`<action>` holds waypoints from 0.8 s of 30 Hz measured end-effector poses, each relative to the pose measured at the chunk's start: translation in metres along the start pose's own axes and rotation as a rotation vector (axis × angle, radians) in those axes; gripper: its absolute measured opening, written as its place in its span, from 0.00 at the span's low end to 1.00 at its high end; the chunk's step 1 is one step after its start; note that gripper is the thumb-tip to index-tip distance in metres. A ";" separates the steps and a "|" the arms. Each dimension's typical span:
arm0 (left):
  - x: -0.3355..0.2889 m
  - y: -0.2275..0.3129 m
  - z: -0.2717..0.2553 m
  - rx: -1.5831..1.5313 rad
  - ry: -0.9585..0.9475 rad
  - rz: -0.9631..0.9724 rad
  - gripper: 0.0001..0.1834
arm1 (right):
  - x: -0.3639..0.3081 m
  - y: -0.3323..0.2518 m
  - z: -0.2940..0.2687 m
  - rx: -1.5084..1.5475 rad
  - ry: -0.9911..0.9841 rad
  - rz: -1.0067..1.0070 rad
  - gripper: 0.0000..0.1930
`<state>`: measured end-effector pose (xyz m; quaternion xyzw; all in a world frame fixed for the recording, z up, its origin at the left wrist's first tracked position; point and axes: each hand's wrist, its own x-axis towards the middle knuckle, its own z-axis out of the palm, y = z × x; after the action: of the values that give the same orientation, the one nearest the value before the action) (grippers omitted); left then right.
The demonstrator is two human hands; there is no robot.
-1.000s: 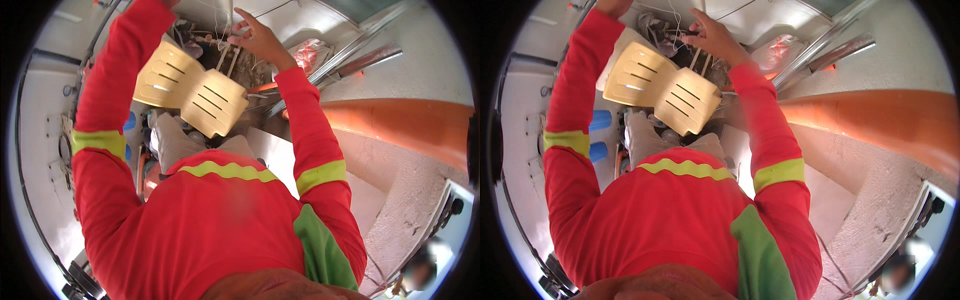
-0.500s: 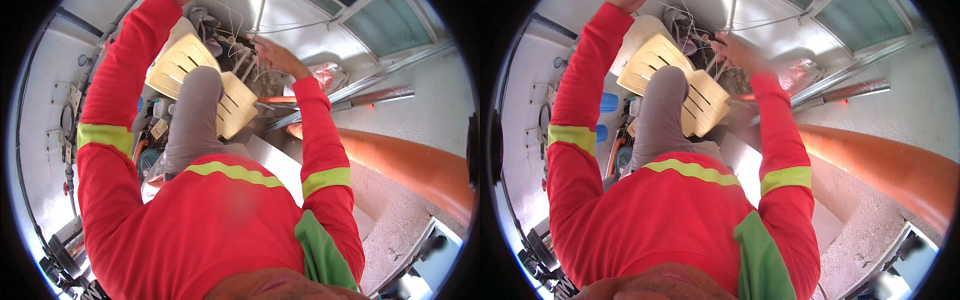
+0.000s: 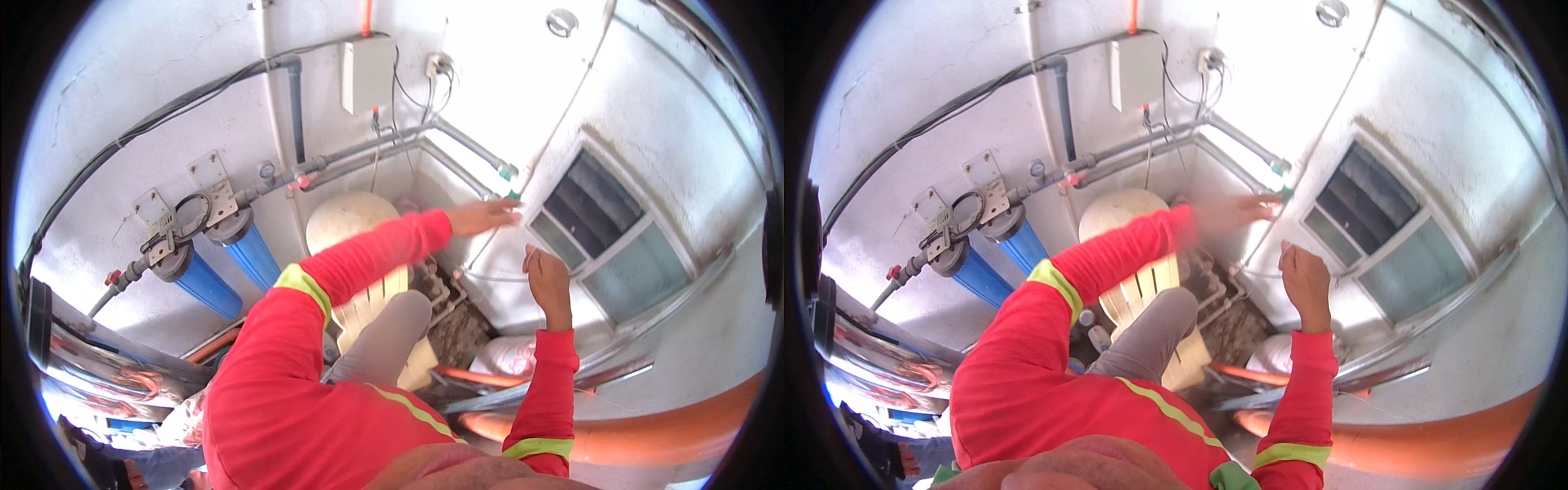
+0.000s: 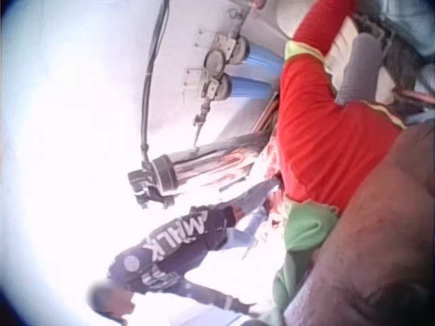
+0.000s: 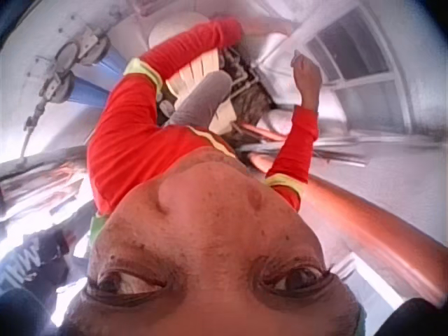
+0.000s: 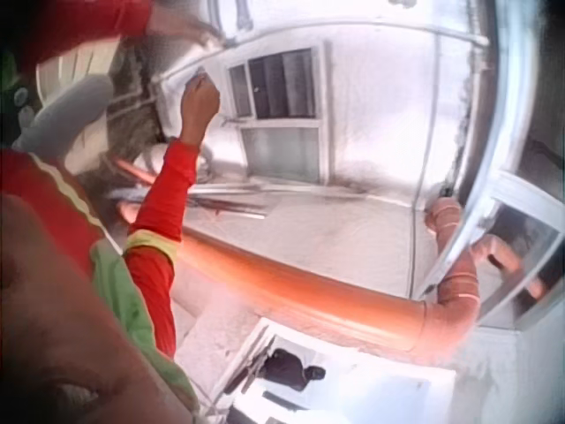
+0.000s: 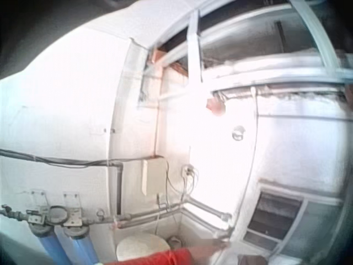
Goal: The person installs a metal ceiling grid by cutting, drilling, and hammering metal studs into place. They use tin snips, a power drill, and a hammer to secure the frame to the ceiling structure.
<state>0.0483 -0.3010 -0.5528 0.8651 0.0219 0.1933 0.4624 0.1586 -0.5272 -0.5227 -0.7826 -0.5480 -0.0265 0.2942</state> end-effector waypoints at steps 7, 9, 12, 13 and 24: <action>-0.002 0.082 -0.050 -0.335 -0.038 -0.001 0.41 | 0.093 -0.070 -0.039 -0.245 -0.029 -0.244 0.17; -0.003 0.075 -0.073 -0.366 -0.065 -0.095 0.40 | 0.115 -0.079 -0.038 -0.228 -0.116 -0.244 0.17; -0.001 0.046 -0.095 -0.326 -0.044 -0.137 0.31 | 0.149 -0.078 -0.017 -0.207 -0.216 -0.214 0.21; 0.001 0.033 -0.101 -0.289 -0.032 -0.199 0.29 | 0.162 -0.074 -0.008 -0.172 -0.212 -0.276 0.22; 0.017 -0.083 -0.306 0.725 0.352 -0.495 0.18 | 0.381 -0.122 0.009 -0.089 -0.306 -0.330 0.08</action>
<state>-0.0327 -0.0078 -0.4620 0.8937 0.3714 0.2009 0.1517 0.2008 -0.1740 -0.3390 -0.6893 -0.7052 0.0204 0.1645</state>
